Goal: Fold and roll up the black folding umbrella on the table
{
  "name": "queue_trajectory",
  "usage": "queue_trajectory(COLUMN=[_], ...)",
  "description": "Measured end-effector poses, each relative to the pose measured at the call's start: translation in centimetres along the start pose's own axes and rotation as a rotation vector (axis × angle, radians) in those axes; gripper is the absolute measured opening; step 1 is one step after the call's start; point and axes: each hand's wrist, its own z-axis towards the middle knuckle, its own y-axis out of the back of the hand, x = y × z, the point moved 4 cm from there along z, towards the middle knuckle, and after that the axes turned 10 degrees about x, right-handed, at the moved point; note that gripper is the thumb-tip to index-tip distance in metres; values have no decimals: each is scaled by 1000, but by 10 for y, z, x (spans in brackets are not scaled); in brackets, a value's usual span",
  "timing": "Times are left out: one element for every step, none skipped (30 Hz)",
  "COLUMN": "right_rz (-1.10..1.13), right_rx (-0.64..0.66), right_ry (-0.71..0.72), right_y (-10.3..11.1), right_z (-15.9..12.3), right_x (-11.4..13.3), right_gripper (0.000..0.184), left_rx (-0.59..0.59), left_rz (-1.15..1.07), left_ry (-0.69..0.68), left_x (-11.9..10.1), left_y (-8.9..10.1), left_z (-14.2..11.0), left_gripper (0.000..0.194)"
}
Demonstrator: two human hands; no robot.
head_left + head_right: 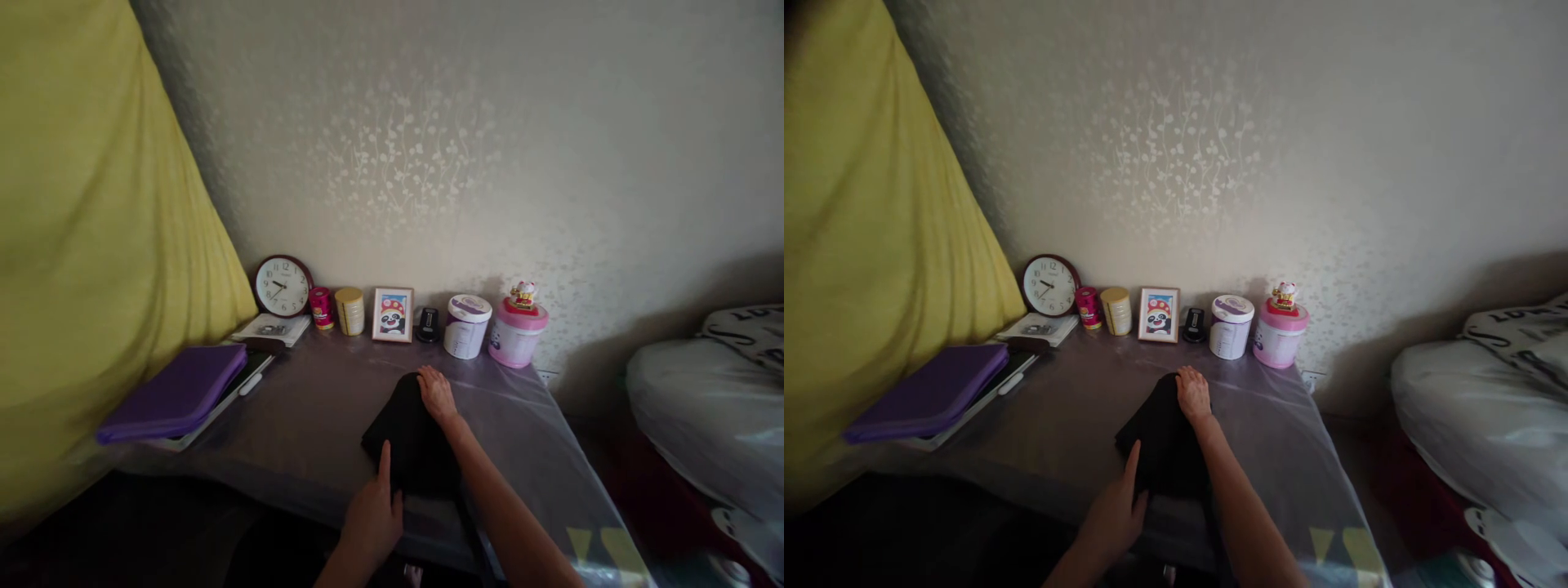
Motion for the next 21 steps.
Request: queue_trajectory(right_rz=[18,43,83,117,130,131,127,121,122,139,186,265,363,454,524,570,599,625,660,699,743], right_rx=[-17,-25,-24,4,49,71,84,84,70,50,28,5,-18,-37,-53,-64,-69,-73,-76,-79,-82], right_ry=[33,93,185,261,322,337,328,298,251,195,130,55,-24,-100,-163,-213,-252,-284,-317,-348,-377], right_y=[4,7,8,8,5,2,-1,-4,-6,-7,-7,-6,-5,-3,-1,2,5,8,11,14,17], right_z=[-7,-16,-26,-35,-44,-49,-51,-49,-45,-38,-31,-24,-20,-17,-18,-22,-28,-36,-45,-55,-64], right_x=[7,15,26,35,43,47,48,46,40,33,23,12,-1,-13,-25,-36,-46,-55,-64,-71,-78], right_gripper=[29,28,28,27,25,24,25,26,27,27,27,26,25,24,23,23,24,25,26,26,27], left_rx=[2,2,1,-1,-4,-7,-6,-5,-2,0,4,6,5,3,-3,-8,-5,9,33,60,88], left_rz=[0,1,4,7,10,12,14,13,8,-1,-10,-19,-28,-40,-55,-80,-124,-180,-239,-292,-330], left_ry=[-2,-5,-3,0,6,13,23,27,26,20,13,10,10,12,11,5,4,10,24,43,61], left_x=[1,1,2,2,3,4,4,4,4,4,4,5,6,7,8,9,11,12,13,14,15], left_y=[-1,-1,-2,-2,-3,-3,-3,-3,-2,-2,-2,-1,0,0,1,2,3,3,3,3,4], left_z=[0,1,2,2,3,3,3,4,4,4,3,3,3,3,4,4,5,5,6,6,5], left_gripper=[68,68,68,68,68,68,68,68,68,68,68,68,68,68,67,67,67,68,68,69,68])
